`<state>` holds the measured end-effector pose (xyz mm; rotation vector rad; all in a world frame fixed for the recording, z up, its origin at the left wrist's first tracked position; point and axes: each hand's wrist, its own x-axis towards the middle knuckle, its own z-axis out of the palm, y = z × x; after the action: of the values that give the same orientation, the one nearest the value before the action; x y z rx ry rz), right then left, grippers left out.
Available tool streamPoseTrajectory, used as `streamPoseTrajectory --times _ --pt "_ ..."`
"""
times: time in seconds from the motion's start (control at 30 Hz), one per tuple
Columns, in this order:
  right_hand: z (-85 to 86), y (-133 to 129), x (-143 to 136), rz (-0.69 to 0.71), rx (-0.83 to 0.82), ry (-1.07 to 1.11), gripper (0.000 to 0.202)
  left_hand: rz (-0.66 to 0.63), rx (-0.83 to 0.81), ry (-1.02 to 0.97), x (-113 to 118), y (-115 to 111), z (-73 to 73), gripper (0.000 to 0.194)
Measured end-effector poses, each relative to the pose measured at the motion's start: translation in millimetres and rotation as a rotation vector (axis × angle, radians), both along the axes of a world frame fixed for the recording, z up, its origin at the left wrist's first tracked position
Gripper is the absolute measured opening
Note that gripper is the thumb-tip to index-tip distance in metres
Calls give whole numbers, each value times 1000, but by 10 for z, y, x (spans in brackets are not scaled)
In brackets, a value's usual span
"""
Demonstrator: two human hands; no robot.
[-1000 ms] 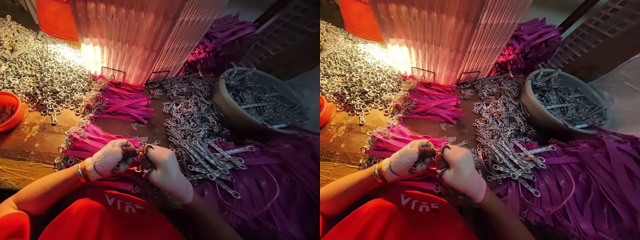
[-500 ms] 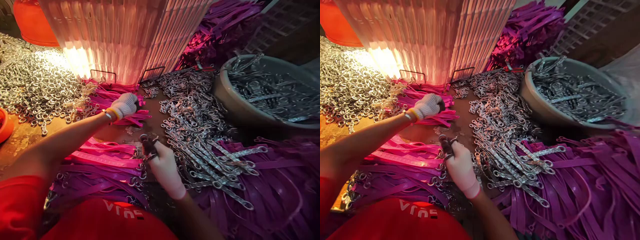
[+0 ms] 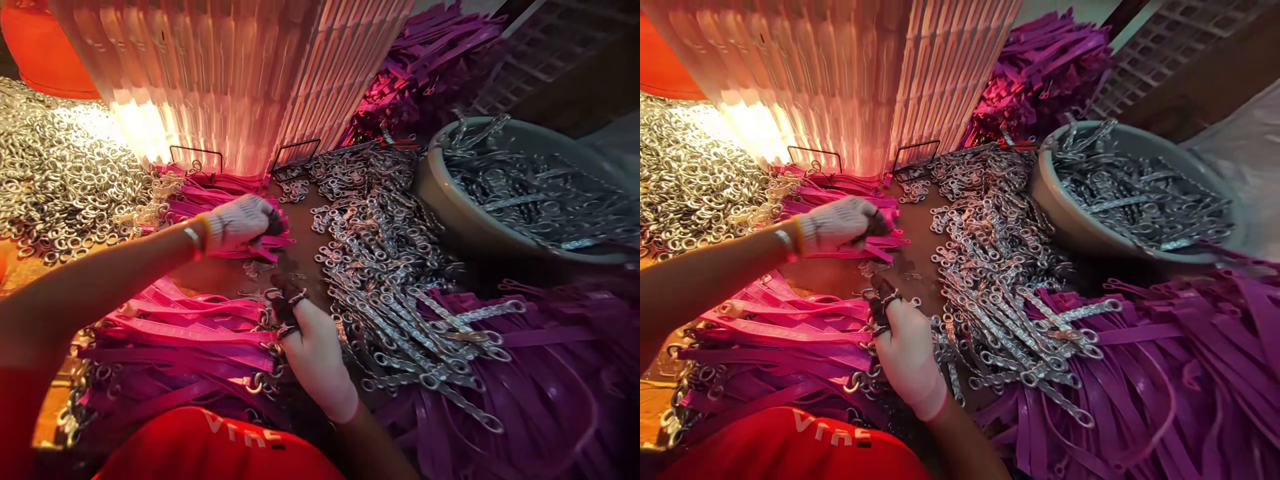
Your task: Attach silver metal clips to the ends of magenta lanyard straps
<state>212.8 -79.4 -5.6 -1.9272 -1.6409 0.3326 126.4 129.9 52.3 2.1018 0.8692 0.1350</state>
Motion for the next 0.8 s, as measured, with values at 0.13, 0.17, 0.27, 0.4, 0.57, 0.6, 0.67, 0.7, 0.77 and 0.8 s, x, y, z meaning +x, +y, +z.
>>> streamPoseTrajectory --times 0.13,0.17,0.27,0.4,0.57,0.6,0.67,0.7,0.77,0.8 --pt "140 16 -45 97 119 -10 46 79 -610 -132 -668 -557 155 18" --pt "165 20 -81 117 116 -50 44 138 -691 -180 -791 -688 156 21" --pt "230 13 -217 176 71 -248 33 235 -720 -238 -1025 -997 90 35" --pt "301 -32 -365 268 -52 -474 22 153 -525 -203 -1136 -1215 -99 36" --pt "299 -98 -423 289 -161 -571 17 -52 -20 -78 -1219 -1327 -349 18" --pt "298 -111 -422 281 -157 -568 18 -74 -27 -76 -1234 -1335 -375 24" --pt "309 -130 -414 269 -119 -535 24 -46 -136 -141 -1258 -1345 -389 25" --pt "321 -135 -408 273 -94 -515 29 -9 -212 -184 -1268 -1351 -382 22" --pt "342 -135 -401 297 -64 -494 37 76 -320 -246 -1284 -1372 -362 19" --pt "347 -131 -401 305 -72 -500 37 106 -335 -259 -1293 -1388 -357 22"
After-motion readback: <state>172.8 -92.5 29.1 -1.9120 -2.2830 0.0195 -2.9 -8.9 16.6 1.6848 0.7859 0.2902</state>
